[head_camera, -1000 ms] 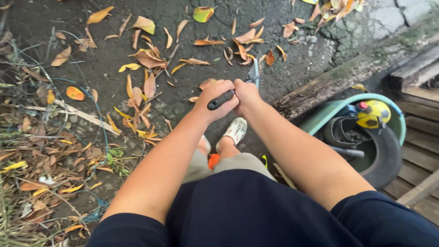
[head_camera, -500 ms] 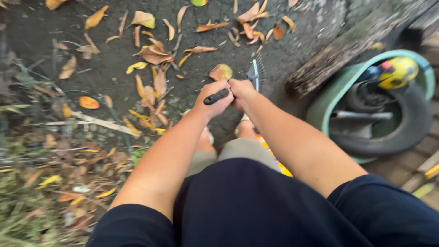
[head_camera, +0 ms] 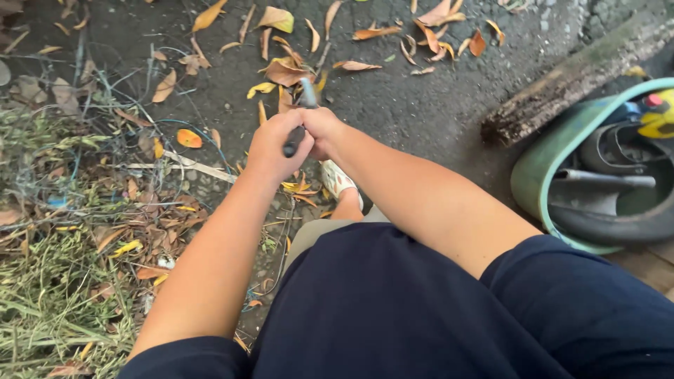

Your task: Raking dry leaves and debris into a pile in an outdoor yard area.

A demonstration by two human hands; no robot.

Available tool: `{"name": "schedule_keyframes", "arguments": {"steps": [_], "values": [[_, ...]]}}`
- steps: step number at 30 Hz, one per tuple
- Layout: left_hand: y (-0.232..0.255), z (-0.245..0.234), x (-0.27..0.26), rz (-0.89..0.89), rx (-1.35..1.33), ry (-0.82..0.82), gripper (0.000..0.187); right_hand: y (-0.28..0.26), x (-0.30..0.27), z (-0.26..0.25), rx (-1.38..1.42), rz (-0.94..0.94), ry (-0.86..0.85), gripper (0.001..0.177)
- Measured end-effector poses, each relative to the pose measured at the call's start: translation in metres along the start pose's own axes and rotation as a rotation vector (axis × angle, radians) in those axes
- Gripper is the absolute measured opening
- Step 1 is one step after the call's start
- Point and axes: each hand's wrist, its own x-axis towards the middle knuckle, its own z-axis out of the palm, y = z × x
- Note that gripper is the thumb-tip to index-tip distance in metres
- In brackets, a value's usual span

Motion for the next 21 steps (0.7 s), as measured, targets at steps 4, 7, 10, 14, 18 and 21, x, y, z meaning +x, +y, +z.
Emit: {"name": "schedule_keyframes", "arguments": {"steps": [4,7,10,14,18,21], "values": [[0.013,-0.007,0.006,-0.102,0.222,-0.09,0.023,-0.019,-0.041,0.038,-0.262,-0.037,0.029,0.019],[0.027,-0.005,0.015,-0.076,0.33,-0.092,0.029,-0.034,-0.062,0.042,-0.234,0.026,0.065,0.022],[0.045,0.008,0.02,-0.028,0.231,-0.039,0.026,-0.052,-0.077,0.024,-0.35,-0.074,0.156,0.018],[0.056,0.045,0.041,0.022,0.073,-0.117,0.019,-0.081,-0.098,-0.022,-0.467,-0.179,0.313,0.018],[0.084,0.1,0.086,0.201,0.028,-0.179,0.02,-0.123,-0.088,-0.107,-0.384,-0.437,0.364,0.014],[0.099,0.155,0.12,0.2,-0.012,-0.233,0.02,-0.173,-0.117,-0.141,-0.434,-0.407,0.598,0.008]]}}
